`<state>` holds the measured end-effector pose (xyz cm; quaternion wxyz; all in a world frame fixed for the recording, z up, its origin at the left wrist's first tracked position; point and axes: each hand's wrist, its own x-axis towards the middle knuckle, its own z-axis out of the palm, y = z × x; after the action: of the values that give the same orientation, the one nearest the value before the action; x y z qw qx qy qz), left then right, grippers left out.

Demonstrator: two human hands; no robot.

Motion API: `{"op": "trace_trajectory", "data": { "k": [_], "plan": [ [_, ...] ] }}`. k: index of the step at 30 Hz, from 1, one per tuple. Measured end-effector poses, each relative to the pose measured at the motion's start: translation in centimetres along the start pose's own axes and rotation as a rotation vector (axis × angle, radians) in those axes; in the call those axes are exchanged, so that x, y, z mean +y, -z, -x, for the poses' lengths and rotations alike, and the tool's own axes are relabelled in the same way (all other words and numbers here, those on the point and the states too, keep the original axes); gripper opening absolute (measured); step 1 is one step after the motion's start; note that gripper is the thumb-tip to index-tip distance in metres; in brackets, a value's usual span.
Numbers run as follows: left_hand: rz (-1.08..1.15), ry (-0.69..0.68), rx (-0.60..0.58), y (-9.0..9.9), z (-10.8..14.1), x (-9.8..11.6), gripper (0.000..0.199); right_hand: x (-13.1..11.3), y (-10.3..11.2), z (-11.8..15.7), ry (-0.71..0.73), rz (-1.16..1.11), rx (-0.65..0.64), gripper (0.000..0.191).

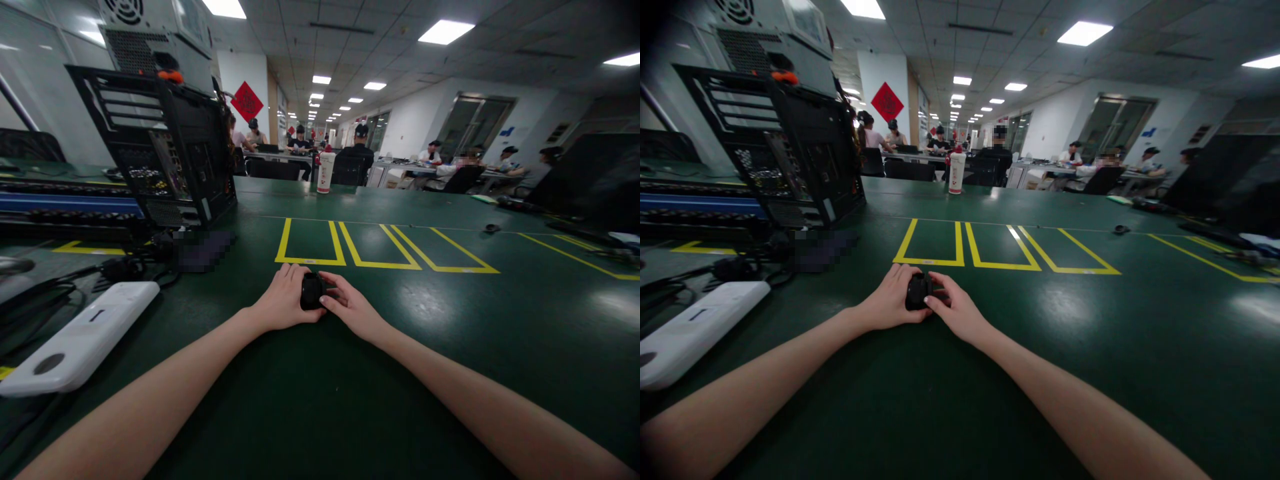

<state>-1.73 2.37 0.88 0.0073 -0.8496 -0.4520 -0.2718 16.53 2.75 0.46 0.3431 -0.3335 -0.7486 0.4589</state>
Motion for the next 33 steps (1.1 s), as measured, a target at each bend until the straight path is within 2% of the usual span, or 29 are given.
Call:
{"op": "trace_trajectory", "data": {
  "k": [6,11,17,21,27,33],
  "plan": [
    [0.001,-0.003,-0.01,0.13,0.08,0.06,0.058,-0.15,-0.07,0.14,0.058,-0.029,-0.001,0.032],
    [0.005,0.004,0.015,-0.07,0.05,0.01,0.06,0.06,-0.13,-0.1,0.044,-0.083,0.01,0.023],
    [0.006,0.003,0.008,-0.12,0.01,0.0,0.06,0.38,-0.07,-0.17,0.007,-0.035,0.012,0.039],
    [0.001,0.001,0.004,-0.09,0.07,-0.02,0.059,0.23,-0.02,-0.01,0.047,-0.063,-0.015,0.034],
    [-0.005,0.003,0.013,-0.12,0.05,-0.04,0.06,0.16,-0.06,-0.04,0.034,-0.084,0.013,0.024],
    [0.017,0.008,0.003,0.04,0.07,-0.02,0.058,0.18,0.02,-0.1,-0.013,-0.042,-0.003,0.039]
  ]
}}
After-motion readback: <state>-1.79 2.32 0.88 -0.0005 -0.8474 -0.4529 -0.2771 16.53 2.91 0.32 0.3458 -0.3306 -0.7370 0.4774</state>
